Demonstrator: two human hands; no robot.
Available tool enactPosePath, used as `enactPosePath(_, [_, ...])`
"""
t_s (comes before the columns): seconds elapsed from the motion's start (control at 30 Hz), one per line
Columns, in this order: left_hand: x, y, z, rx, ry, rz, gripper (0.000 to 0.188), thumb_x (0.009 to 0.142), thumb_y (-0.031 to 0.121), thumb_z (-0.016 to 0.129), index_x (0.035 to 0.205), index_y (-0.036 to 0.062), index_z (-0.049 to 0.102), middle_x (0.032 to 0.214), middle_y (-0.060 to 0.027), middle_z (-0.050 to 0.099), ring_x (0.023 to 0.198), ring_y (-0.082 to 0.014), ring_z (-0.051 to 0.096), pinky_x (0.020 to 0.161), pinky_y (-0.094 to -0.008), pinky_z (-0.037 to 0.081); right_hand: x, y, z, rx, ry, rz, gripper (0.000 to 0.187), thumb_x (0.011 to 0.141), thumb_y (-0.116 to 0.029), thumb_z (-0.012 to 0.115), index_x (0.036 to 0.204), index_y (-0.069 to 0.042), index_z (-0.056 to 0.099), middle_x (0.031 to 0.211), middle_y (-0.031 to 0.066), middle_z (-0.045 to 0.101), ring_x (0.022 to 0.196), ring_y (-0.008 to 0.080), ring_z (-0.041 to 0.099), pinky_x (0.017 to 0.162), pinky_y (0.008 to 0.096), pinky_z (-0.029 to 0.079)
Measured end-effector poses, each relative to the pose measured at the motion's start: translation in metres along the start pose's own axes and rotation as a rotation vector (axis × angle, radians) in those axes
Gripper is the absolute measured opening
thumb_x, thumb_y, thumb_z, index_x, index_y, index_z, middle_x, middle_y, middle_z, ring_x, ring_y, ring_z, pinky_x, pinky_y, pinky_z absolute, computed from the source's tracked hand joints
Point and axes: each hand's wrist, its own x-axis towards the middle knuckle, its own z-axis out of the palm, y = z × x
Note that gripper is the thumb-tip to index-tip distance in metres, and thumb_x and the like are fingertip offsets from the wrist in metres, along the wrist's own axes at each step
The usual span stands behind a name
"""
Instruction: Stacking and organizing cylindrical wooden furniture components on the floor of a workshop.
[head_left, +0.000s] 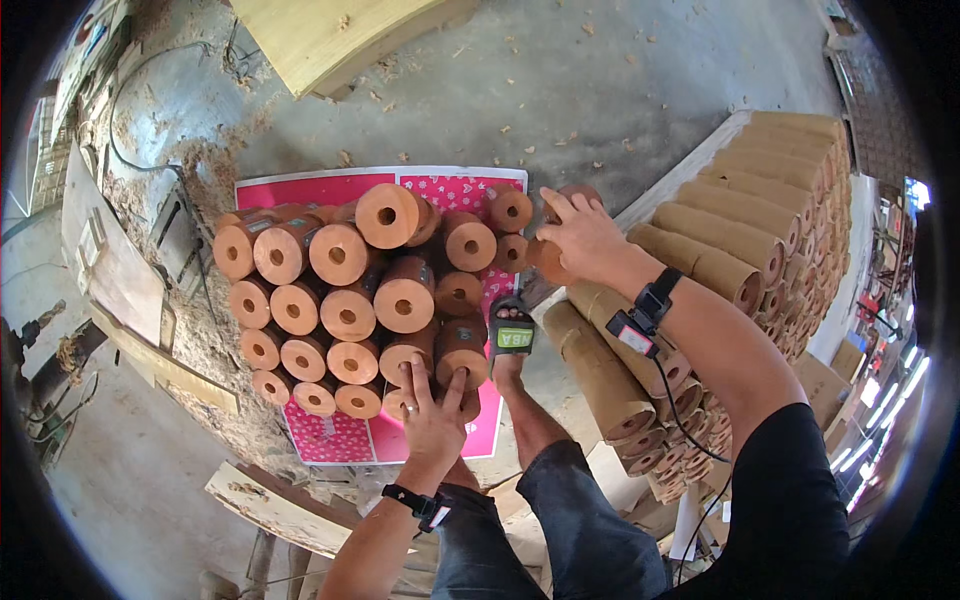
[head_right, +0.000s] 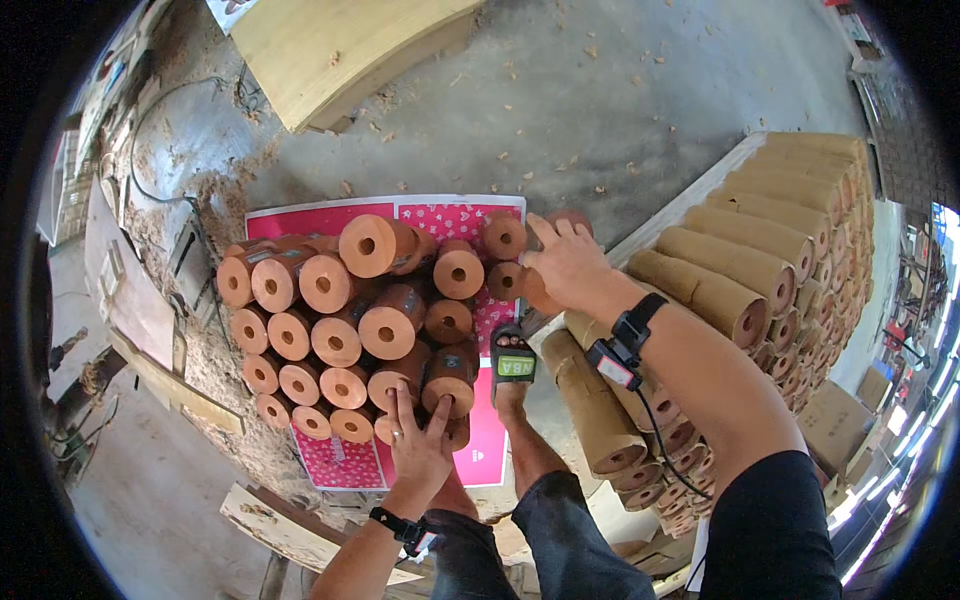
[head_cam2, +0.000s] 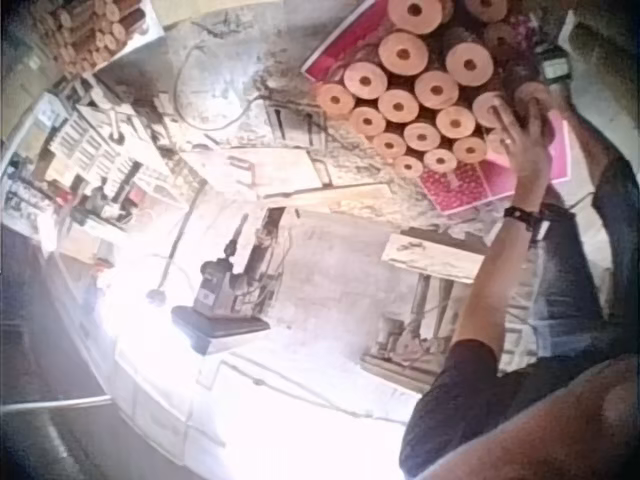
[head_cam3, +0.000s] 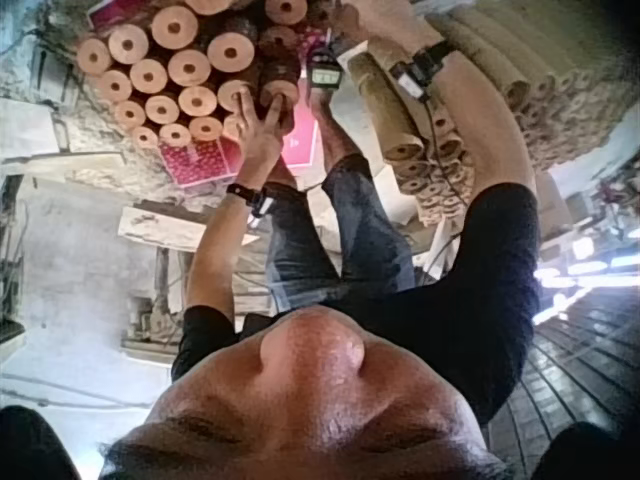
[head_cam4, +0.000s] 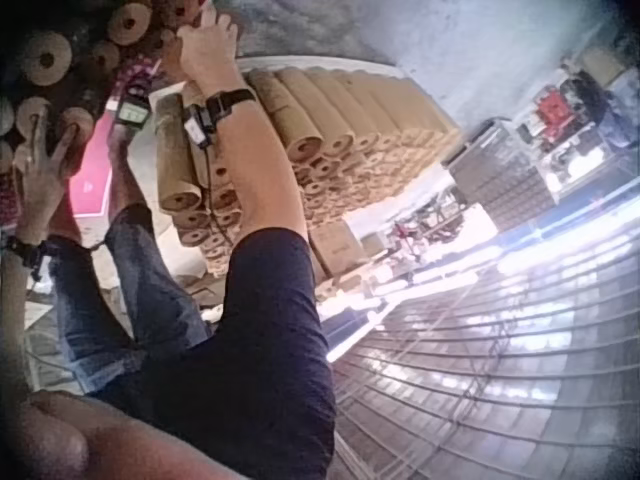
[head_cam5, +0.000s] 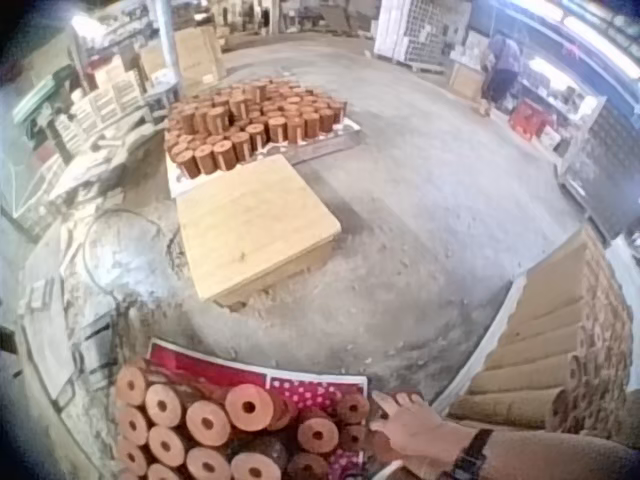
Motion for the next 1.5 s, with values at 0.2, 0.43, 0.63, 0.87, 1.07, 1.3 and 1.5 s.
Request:
enactPosePath(0.2, [0.002, 0.003, -0.005, -0.027, -0.055, -0.031, 0.063, 0.080, 0.016, 0.068, 0.140, 0.0293, 0.053, 0.158, -0.0268, 0.012, 0.145, -0.0531, 0.013, 0.092, -0.0659, 0.048, 0.015, -0.017, 0.006, -0.044, 0.115, -0.191, 0.026, 0.081, -0.016, 0.061, 0.104, -0.016, 0.075, 0.144, 0.0096, 0.046, 0.111, 0.0286, 0.050, 0.092, 0.0426, 0.043])
enactPosePath(0.43, [0.003, 0.005, -0.010, -0.056, -0.064, -0.022, 0.063, 0.081, 0.014, 0.066, 0.140, 0.0299, 0.053, 0.157, -0.0276, 0.017, 0.145, -0.0529, 0.016, 0.091, -0.0643, 0.049, 0.031, -0.030, 0.034, -0.074, 0.123, -0.293, 0.026, 0.084, -0.019, 0.059, 0.103, -0.017, 0.075, 0.145, 0.0089, 0.045, 0.110, 0.0256, 0.050, 0.091, 0.0397, 0.041])
enactPosePath(0.63, [-0.010, 0.014, -0.021, -0.071, 0.004, -0.032, 0.061, 0.082, 0.012, 0.064, 0.140, 0.0272, 0.053, 0.154, -0.0300, 0.022, 0.141, -0.0546, 0.023, 0.098, -0.0619, 0.044, 0.024, -0.033, 0.026, -0.011, 0.217, -0.339, 0.030, 0.080, -0.016, 0.062, 0.108, -0.017, 0.072, 0.142, 0.0103, 0.047, 0.108, 0.0283, 0.052, 0.089, 0.0388, 0.042])
enactPosePath(0.87, [-0.067, 0.032, -0.046, -0.267, 0.128, -0.110, 0.066, 0.080, 0.018, 0.070, 0.141, 0.0110, 0.046, 0.142, -0.0329, 0.035, 0.129, -0.0541, 0.036, 0.105, -0.0607, 0.036, 0.082, 0.040, 0.055, 0.637, 0.295, 0.234, 0.033, 0.083, -0.028, 0.071, 0.113, -0.016, 0.067, 0.130, 0.0114, 0.056, 0.121, 0.0351, 0.050, 0.099, 0.0510, 0.042])
enactPosePath(1.07, [-0.126, 0.030, -0.048, -0.358, 0.003, -0.252, 0.069, 0.079, 0.020, 0.071, 0.141, 0.0047, 0.043, 0.136, -0.0311, 0.043, 0.120, -0.0508, 0.042, 0.101, -0.0586, 0.036, 0.103, 0.038, 0.071, 1.826, -0.317, 0.743, 0.053, 0.084, -0.039, 0.076, 0.129, -0.014, 0.064, 0.125, 0.0043, 0.065, 0.114, 0.0160, 0.061, 0.098, 0.0341, 0.049])
enactPosePath(1.3, [-0.182, 0.025, -0.022, -0.421, -0.199, -0.406, 0.067, 0.079, 0.024, 0.071, 0.138, 0.0040, 0.046, 0.131, -0.0292, 0.047, 0.119, -0.0495, 0.043, 0.100, -0.0593, 0.037, 0.079, 0.041, 0.129, 1.944, -0.321, 0.677, 0.043, 0.100, -0.030, 0.052, 0.139, -0.013, 0.055, 0.138, 0.0034, 0.057, 0.124, 0.0178, 0.057, 0.100, 0.0347, 0.051])
enactPosePath(1.5, [-0.172, 0.024, -0.022, -0.350, -0.229, -0.335, 0.063, 0.079, 0.029, 0.070, 0.135, 0.0073, 0.051, 0.131, -0.0236, 0.049, 0.119, -0.0470, 0.044, 0.099, -0.0585, 0.039, 0.070, 0.023, 0.131, 1.923, -0.350, 0.814, 0.064, 0.087, -0.048, 0.071, 0.138, -0.013, 0.055, 0.130, 0.0077, 0.062, 0.116, 0.0176, 0.062, 0.094, 0.0379, 0.053])
